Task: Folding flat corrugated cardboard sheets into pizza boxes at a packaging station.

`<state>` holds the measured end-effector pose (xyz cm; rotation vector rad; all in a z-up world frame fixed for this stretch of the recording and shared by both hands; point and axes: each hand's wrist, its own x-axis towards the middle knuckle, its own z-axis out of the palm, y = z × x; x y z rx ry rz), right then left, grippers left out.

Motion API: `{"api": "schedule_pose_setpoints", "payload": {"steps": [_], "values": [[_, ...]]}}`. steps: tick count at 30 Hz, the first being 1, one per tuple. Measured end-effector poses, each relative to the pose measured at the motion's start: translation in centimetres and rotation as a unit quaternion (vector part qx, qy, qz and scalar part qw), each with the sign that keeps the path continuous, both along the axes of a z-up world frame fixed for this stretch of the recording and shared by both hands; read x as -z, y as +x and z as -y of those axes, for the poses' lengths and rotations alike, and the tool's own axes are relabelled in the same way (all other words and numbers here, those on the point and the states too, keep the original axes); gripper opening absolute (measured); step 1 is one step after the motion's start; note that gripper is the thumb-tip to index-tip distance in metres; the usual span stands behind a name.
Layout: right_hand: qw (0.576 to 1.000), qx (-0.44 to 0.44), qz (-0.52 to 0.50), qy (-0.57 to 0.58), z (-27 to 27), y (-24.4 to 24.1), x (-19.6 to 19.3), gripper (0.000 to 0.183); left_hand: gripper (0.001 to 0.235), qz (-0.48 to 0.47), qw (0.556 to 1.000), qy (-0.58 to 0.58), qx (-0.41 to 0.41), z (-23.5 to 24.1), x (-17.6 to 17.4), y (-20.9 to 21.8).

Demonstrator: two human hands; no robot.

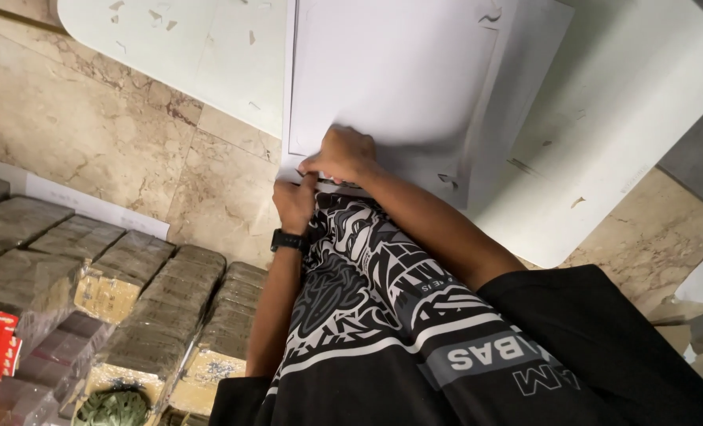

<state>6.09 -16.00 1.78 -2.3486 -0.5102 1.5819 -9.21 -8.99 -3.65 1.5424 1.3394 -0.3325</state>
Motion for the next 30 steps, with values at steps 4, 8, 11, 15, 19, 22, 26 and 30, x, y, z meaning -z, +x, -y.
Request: {"api": "schedule_pose_setpoints", "payload": {"steps": [4, 8, 11, 15, 19, 22, 26, 30], "values": [[1.000, -0.003, -0.008, 0.008, 0.3, -0.2, 0.3, 0.052, 0.041, -0.088, 0.992, 0.046, 0.071, 0.1, -2.3, 1.1], [1.000, -0.017, 0.025, -0.007, 0.1, -0.5, 1.6, 0.058, 0.036, -0.194, 0.952, 0.151, 0.180, 0.3, -3.3, 2.5], [1.000, -0.012, 0.025, -0.010, 0.2, -0.6, 1.0, 0.059, 0.032, -0.211, 0.937, 0.199, 0.196, 1.4, -3.0, 2.5], [1.000, -0.010, 0.023, 0.007, 0.5, -0.2, -0.1, 0.055, 0.039, -0.023, 0.999, 0.021, 0.033, 0.6, 0.3, -1.2], [1.000, -0.027, 0.015, -0.003, 0.7, 0.2, 2.2, 0.052, 0.051, 0.077, 0.987, -0.136, -0.043, -1.3, -2.5, -1.3], [0.999, -0.042, 0.016, 0.003, 1.0, -0.1, 2.7, 0.057, 0.064, 0.016, 0.997, -0.075, -0.016, -3.7, -2.2, -1.1], [0.999, -0.033, 0.023, -0.004, 0.6, -0.1, 2.1, 0.058, 0.059, -0.096, 0.972, 0.010, 0.214, -5.9, -1.9, 1.9], [0.997, -0.062, 0.029, -0.031, 0.1, 0.0, 1.1, 0.064, 0.069, -0.174, 0.929, 0.034, 0.324, -6.2, -1.0, 3.7]]}}
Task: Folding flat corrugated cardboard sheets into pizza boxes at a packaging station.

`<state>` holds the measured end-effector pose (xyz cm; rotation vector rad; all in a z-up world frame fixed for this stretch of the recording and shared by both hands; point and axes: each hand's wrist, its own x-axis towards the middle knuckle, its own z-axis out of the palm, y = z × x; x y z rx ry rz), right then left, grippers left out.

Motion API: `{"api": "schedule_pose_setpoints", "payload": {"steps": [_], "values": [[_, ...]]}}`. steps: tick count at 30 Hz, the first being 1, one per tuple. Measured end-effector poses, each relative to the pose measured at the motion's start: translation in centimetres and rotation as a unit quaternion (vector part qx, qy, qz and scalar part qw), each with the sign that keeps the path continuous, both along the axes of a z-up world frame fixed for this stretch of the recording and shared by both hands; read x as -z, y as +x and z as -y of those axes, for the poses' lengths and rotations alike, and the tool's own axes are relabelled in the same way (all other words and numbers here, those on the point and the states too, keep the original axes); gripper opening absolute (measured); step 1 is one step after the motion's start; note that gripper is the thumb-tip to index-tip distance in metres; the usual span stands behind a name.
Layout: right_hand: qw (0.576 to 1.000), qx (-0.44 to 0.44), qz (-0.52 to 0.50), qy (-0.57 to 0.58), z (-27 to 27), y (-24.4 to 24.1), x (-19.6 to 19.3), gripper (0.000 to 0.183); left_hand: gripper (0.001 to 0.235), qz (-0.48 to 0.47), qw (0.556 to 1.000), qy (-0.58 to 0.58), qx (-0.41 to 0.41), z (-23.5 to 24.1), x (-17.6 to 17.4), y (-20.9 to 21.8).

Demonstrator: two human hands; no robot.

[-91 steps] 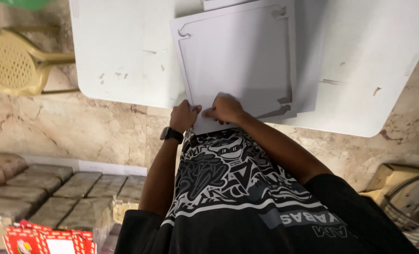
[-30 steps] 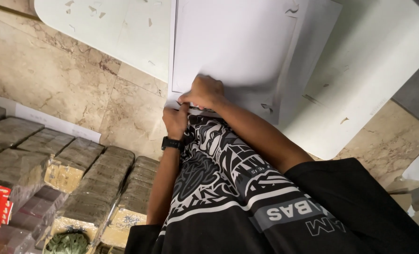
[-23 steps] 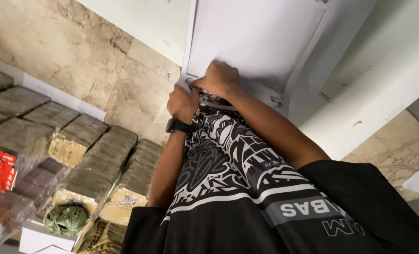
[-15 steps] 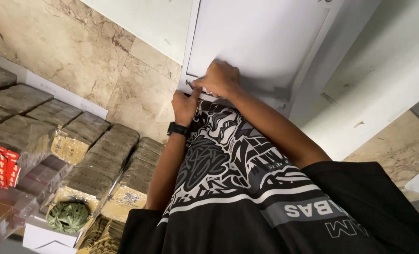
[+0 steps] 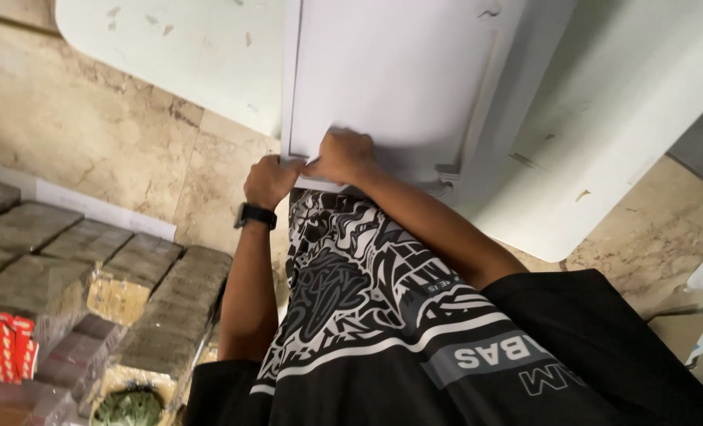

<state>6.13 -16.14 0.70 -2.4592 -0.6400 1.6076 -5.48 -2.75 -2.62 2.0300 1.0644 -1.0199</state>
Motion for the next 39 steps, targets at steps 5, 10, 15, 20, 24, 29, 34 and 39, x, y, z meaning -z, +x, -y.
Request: {"api": "schedule_pose_setpoints", "payload": {"steps": [5, 10, 15, 20, 24, 29, 34, 39], "values": [[0.999, 0.025, 0.035, 0.029, 0.3, -1.5, 2.0, 0.063, 0.053, -0.006, 0.996, 0.083, -0.015, 2.0, 0.4, -0.7], [0.998, 0.007, 0.048, 0.043, 0.2, -1.8, 2.6, 0.054, 0.041, 0.041, 0.978, 0.204, 0.029, 4.6, 1.0, -1.9], [0.996, 0.042, 0.051, 0.064, 0.3, -2.2, 8.1, 0.034, 0.025, 0.173, 0.920, 0.338, 0.100, 9.0, -4.3, -1.3], [0.992, 0.008, 0.066, 0.108, 1.3, -1.5, 1.4, 0.032, 0.039, 0.091, 0.968, 0.227, 0.053, 3.9, 0.2, -2.9], [0.899, 0.201, 0.032, 0.387, 5.9, -2.1, 2.6, 0.033, 0.049, 0.083, 0.984, 0.152, 0.053, 2.5, -0.2, -2.7], [0.881, 0.251, 0.228, 0.331, 17.5, -2.4, -1.0, 0.031, 0.045, 0.097, 0.984, 0.146, 0.030, 2.8, -0.5, -1.9], [0.940, 0.213, 0.254, 0.083, 21.8, -4.1, -4.9, 0.097, 0.042, 0.123, 0.974, 0.169, 0.092, 2.3, 0.9, -2.3], [0.930, 0.247, 0.252, 0.107, 22.5, -6.3, -2.8, 0.080, 0.038, 0.189, 0.967, 0.161, 0.056, 1.9, 1.7, -3.0]]}}
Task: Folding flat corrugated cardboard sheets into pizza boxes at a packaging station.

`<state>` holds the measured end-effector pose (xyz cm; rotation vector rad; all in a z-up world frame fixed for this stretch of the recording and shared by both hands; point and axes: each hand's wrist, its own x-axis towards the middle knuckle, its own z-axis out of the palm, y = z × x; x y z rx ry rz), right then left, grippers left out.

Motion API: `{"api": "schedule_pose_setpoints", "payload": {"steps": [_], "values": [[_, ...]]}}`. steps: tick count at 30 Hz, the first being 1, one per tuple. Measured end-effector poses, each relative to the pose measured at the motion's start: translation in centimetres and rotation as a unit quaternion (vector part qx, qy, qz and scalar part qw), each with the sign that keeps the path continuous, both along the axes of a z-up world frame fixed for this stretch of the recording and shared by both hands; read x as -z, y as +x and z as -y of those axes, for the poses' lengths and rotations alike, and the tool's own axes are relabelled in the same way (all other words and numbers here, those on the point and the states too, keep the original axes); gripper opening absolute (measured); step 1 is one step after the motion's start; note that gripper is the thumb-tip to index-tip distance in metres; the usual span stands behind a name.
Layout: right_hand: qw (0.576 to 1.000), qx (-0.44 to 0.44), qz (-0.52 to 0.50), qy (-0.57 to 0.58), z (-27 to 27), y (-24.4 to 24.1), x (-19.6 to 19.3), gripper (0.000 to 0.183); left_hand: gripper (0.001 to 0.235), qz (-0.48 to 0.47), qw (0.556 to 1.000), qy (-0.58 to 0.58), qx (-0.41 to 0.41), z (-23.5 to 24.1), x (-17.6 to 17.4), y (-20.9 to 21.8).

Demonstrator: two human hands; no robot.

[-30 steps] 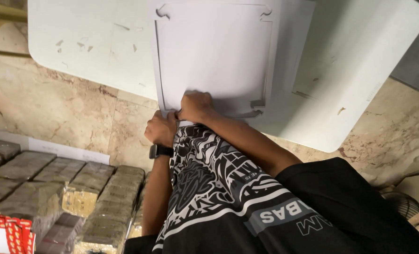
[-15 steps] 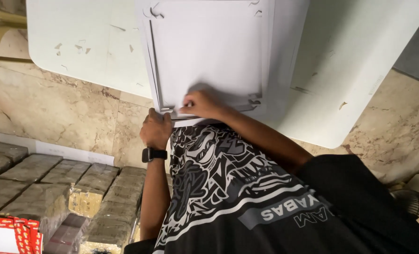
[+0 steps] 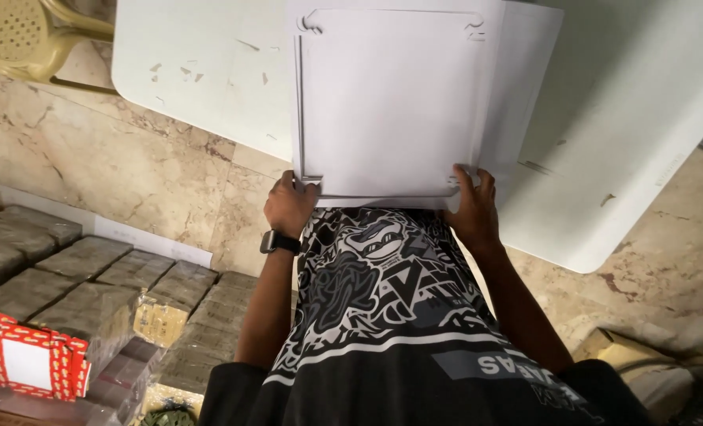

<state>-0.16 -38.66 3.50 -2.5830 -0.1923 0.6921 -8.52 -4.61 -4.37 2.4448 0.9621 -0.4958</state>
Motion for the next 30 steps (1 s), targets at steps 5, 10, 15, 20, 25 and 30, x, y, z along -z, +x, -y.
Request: {"api": "schedule_pose_setpoints", "payload": {"steps": [5, 10, 15, 20, 25, 30], "values": [[0.998, 0.044, -0.037, -0.014, -0.2, -0.7, 0.3, 0.067, 0.042, -0.057, 0.995, 0.023, 0.078, -0.9, -0.6, 0.9], [0.995, 0.080, -0.059, -0.013, -0.3, -1.2, 1.3, 0.066, 0.051, -0.082, 0.995, -0.020, 0.059, -2.0, -1.6, 1.8], [0.991, 0.101, -0.082, -0.026, -0.3, -1.2, 1.5, 0.074, 0.067, -0.121, 0.982, -0.145, 0.013, -2.6, -6.0, 3.5], [0.988, 0.091, -0.115, -0.047, -0.3, -0.3, 0.2, 0.069, 0.063, -0.137, 0.979, -0.152, 0.011, -2.0, -7.2, 4.3], [0.985, 0.050, -0.142, -0.084, 0.0, 1.1, -2.8, 0.074, 0.057, -0.162, 0.972, -0.166, 0.036, -2.0, -7.2, 4.3], [0.986, 0.044, -0.118, -0.110, -0.8, 2.3, -9.5, 0.066, 0.040, -0.109, 0.979, -0.172, 0.003, -2.4, -10.3, 4.0]]}}
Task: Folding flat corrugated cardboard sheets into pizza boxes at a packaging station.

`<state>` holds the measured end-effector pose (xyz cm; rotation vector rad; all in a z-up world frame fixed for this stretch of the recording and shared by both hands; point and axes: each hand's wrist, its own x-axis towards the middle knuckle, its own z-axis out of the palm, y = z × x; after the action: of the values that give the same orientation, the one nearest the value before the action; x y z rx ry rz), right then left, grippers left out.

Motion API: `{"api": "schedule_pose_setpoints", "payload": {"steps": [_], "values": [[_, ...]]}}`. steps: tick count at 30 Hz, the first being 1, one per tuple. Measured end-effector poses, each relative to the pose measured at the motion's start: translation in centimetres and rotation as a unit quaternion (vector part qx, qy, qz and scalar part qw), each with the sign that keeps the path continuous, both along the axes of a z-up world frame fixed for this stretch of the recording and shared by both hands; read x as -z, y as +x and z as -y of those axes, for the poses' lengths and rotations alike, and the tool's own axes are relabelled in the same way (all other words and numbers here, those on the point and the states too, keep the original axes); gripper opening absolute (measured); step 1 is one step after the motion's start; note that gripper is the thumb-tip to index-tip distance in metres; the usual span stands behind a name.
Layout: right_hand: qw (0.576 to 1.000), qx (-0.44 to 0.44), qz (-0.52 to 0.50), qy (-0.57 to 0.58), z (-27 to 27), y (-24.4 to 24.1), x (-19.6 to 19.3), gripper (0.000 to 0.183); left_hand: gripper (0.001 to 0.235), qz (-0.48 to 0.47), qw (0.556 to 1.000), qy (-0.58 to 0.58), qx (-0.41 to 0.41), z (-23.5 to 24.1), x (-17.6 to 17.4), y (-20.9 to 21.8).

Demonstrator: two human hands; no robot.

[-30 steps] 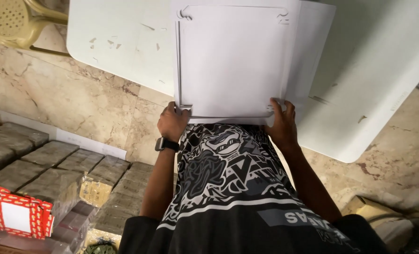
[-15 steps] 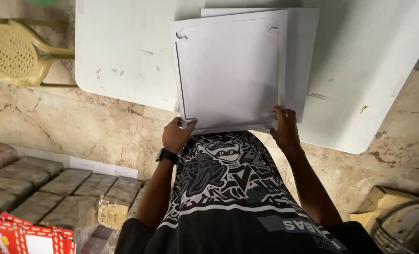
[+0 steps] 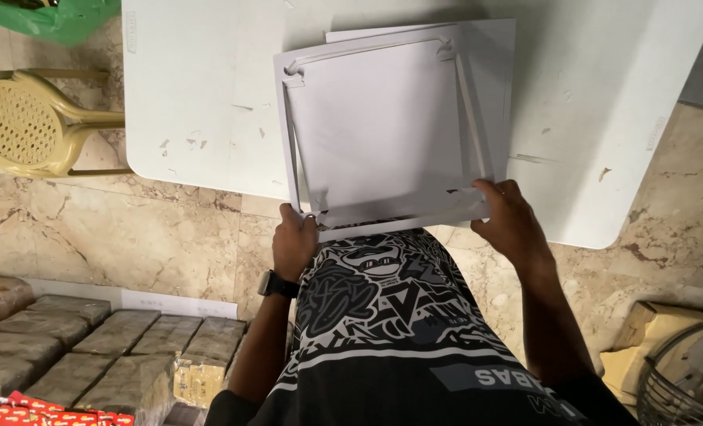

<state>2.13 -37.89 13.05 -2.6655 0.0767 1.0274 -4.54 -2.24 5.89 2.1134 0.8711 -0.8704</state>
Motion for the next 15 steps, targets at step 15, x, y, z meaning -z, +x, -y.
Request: {"api": "schedule_pose_setpoints", "payload": {"steps": [15], "values": [[0.998, 0.018, -0.048, 0.026, 0.3, -0.9, 7.0, 0.068, 0.081, -0.046, 0.989, -0.054, 0.129, -5.4, 0.6, 3.9]]}}
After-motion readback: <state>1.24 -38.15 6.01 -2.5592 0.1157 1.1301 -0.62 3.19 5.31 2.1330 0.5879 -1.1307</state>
